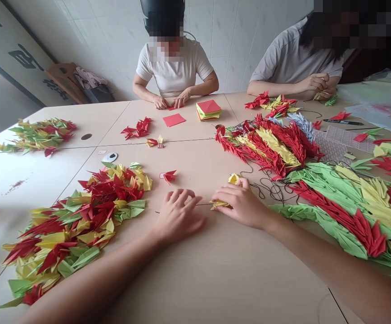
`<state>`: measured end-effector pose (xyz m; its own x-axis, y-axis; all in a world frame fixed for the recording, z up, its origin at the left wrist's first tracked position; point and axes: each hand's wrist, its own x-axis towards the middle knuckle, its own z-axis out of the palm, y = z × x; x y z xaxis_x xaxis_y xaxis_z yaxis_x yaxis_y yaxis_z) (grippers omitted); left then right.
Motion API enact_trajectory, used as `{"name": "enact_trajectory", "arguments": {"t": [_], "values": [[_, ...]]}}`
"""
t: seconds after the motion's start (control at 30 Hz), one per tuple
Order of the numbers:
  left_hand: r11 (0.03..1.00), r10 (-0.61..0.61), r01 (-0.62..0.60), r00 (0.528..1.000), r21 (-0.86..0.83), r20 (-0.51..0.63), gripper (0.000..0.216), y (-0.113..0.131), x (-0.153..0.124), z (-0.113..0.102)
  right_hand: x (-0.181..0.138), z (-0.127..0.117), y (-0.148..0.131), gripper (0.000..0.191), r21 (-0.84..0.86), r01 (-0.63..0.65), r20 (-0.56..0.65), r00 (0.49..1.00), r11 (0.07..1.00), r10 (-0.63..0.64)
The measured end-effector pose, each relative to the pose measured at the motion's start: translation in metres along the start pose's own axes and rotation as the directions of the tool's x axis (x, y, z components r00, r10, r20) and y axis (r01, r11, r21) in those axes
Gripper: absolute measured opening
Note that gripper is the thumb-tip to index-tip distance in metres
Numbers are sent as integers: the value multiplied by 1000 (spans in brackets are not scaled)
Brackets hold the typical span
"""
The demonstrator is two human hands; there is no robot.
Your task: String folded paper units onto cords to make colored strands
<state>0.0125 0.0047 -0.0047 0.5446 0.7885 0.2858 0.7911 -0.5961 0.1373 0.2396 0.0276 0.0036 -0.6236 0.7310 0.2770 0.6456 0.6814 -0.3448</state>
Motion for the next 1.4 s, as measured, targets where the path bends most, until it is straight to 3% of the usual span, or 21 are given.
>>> {"name": "enact_trajectory", "arguments": {"t": [0.07, 0.13, 0.37, 0.63, 0.8, 0.9, 1.03, 1.13, 1.3, 1.4], "values": [[998, -67, 67, 998, 12, 10, 55, -1, 0, -1, 1, -2, 1, 2, -29, -30, -14, 999, 999, 30], [994, -110, 109, 993, 19, 37, 57, -3, 0, -1, 1, -4, 3, 3, -61, -60, -19, 998, 996, 59], [982, -187, 184, 977, 33, 106, 37, -3, 1, -4, 2, -3, 8, 5, -138, -143, -102, 986, 980, 130], [984, -171, 174, 982, -30, 76, 30, -5, 2, 0, 1, -5, 16, 6, -233, -236, -98, 971, 944, 218], [973, -72, 62, 997, -221, -38, 36, -5, 0, 10, 1, -10, 9, 26, -189, -105, -48, 994, 976, 98], [952, -45, 14, 995, -307, -94, 40, -4, -2, 15, 0, -6, -1, 24, -159, 5, -21, 1000, 987, -9], [904, -24, -13, 996, -427, -82, 44, -3, -4, 16, -2, 6, -13, 11, -183, 83, -47, 995, 980, -93], [875, 23, -34, 999, -483, -29, 49, -4, -4, 15, -5, 12, -17, 17, -214, 118, -98, 985, 970, -141], [908, 27, -32, 999, -418, -19, 60, -7, -4, 17, -5, 12, -13, 19, -278, 142, -121, 976, 950, -181], [952, -27, 13, 999, -307, -42, 54, -7, -3, 18, -4, 10, -7, 18, -267, 104, -154, 977, 958, -149]]}}
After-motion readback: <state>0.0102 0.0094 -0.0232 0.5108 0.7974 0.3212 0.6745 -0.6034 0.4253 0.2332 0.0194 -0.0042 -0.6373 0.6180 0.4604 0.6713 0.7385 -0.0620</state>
